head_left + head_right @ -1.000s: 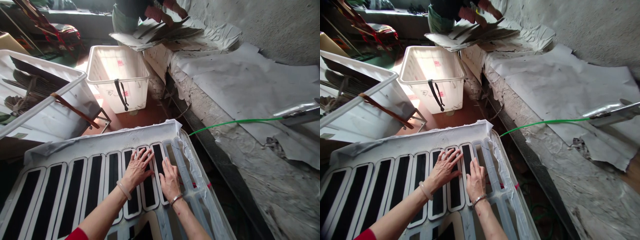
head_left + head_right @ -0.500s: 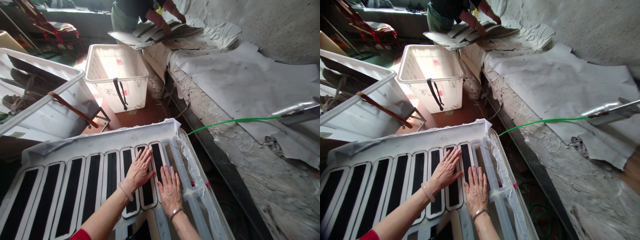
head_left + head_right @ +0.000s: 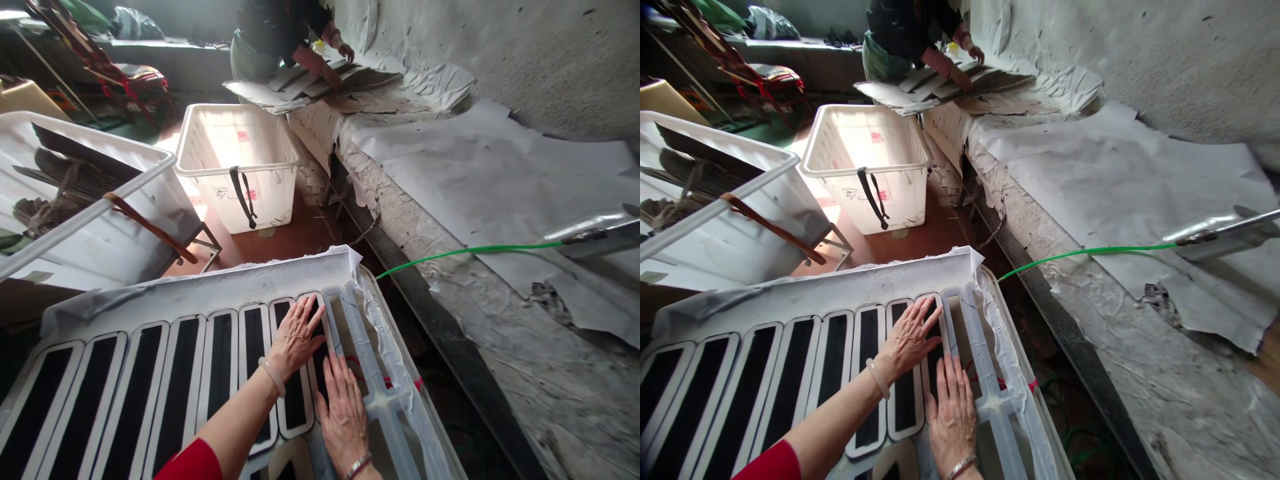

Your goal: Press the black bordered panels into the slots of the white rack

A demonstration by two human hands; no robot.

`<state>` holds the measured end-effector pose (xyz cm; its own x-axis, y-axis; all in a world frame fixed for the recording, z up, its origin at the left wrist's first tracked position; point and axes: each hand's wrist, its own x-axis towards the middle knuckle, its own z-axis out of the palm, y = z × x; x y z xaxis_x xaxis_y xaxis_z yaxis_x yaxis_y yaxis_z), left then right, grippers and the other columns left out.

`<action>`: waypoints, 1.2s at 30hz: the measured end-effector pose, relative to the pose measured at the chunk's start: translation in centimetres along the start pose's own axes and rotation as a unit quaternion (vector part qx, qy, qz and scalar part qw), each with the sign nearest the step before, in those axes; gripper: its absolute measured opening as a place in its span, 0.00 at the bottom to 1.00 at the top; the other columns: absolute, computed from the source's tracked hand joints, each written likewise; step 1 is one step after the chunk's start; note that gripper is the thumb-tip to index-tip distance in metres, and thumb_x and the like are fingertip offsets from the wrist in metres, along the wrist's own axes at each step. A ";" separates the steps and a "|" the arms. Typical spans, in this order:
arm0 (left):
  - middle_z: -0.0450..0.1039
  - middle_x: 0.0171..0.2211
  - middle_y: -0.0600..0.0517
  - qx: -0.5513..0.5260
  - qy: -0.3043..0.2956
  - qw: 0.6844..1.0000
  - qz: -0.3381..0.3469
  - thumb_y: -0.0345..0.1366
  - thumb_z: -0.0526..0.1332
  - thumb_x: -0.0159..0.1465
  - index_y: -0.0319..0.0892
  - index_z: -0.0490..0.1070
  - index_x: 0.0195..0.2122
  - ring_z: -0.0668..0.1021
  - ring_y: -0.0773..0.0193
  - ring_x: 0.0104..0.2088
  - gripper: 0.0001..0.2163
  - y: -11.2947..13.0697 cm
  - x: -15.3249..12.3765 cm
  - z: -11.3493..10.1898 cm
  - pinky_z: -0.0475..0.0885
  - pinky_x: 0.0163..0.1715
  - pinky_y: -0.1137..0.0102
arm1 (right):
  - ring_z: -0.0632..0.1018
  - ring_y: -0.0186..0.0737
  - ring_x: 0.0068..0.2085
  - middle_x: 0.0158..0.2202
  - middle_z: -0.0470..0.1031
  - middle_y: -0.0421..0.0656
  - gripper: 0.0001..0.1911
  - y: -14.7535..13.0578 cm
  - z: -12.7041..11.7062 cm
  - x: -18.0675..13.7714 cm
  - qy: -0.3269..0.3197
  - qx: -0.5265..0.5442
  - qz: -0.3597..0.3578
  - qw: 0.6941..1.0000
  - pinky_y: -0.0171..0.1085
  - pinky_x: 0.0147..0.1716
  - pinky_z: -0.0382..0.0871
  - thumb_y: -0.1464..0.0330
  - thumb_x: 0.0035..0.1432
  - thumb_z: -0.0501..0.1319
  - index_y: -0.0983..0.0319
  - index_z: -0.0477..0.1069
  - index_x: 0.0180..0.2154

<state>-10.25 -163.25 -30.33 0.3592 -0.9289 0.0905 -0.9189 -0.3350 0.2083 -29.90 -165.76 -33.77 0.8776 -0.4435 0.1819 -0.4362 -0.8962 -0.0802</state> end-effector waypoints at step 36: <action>0.61 0.63 0.46 -0.030 -0.064 0.996 0.058 0.41 0.53 0.69 0.42 0.58 0.63 0.60 0.53 0.64 0.22 0.1 -1.2 -0.3 0.47 0.68 0.54 | 0.67 0.46 0.59 0.61 0.64 0.44 0.25 -3.5 -9.7 -15.4 -0.127 0.239 0.094 0.958 0.45 0.50 0.68 0.60 0.71 0.48 0.55 0.49 0.66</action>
<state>-10.77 -162.09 -30.11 0.2244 -0.9745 -0.0065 -0.9404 -0.2183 0.2609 -43.85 -155.68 -26.78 0.8391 -0.5305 -0.1201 -0.5039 -0.6751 -0.5388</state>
